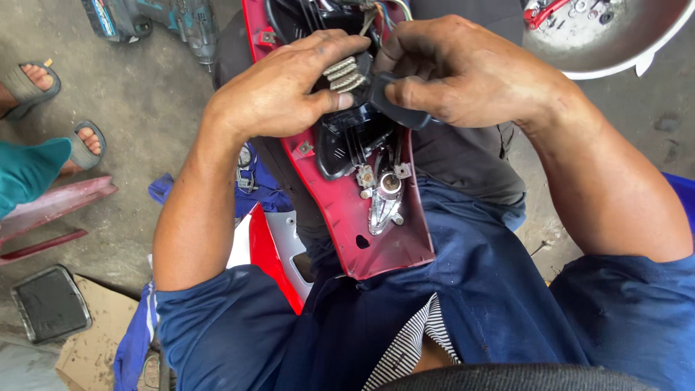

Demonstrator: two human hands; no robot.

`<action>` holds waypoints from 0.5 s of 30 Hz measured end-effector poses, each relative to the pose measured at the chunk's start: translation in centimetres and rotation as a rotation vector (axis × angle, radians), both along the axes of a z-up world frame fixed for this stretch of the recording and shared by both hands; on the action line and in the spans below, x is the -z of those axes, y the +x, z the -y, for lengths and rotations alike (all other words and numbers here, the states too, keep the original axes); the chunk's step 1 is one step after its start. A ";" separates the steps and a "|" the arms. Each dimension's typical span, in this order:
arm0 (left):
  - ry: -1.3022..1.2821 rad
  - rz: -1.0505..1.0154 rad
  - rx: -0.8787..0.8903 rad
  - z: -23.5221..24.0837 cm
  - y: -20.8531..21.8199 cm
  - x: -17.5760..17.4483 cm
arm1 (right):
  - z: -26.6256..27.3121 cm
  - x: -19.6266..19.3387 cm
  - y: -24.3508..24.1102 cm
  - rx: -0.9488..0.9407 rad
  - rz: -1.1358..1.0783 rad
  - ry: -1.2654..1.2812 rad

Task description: The person works on the internal components of a red motorcycle fairing, using a screwdriver to remove a part and then manipulating wires and connectors by hand. They then place the fairing on the floor and move towards the motorcycle.

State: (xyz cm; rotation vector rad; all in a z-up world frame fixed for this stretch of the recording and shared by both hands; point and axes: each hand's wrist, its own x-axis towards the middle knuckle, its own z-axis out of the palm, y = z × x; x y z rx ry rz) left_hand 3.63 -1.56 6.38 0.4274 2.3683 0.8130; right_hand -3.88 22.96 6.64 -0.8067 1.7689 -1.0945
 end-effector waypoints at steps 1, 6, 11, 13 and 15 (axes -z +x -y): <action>0.006 -0.023 -0.015 0.0 0.1 0.0 | -0.1 0.0 0.0 -0.011 -0.024 -0.024; 0.046 -0.232 -0.094 0.4 1.9 1.9 | -0.3 -1.0 0.6 -0.087 -0.192 0.099; 0.177 -0.345 -0.135 1.3 4.6 3.1 | -0.7 -1.4 2.1 -0.178 -0.358 0.158; 0.189 -0.403 -0.206 1.4 5.3 3.7 | -0.4 -1.3 2.3 -0.253 -0.413 0.164; 0.203 -0.455 -0.269 1.2 6.0 4.5 | 0.0 -2.0 2.6 -0.321 -0.463 0.171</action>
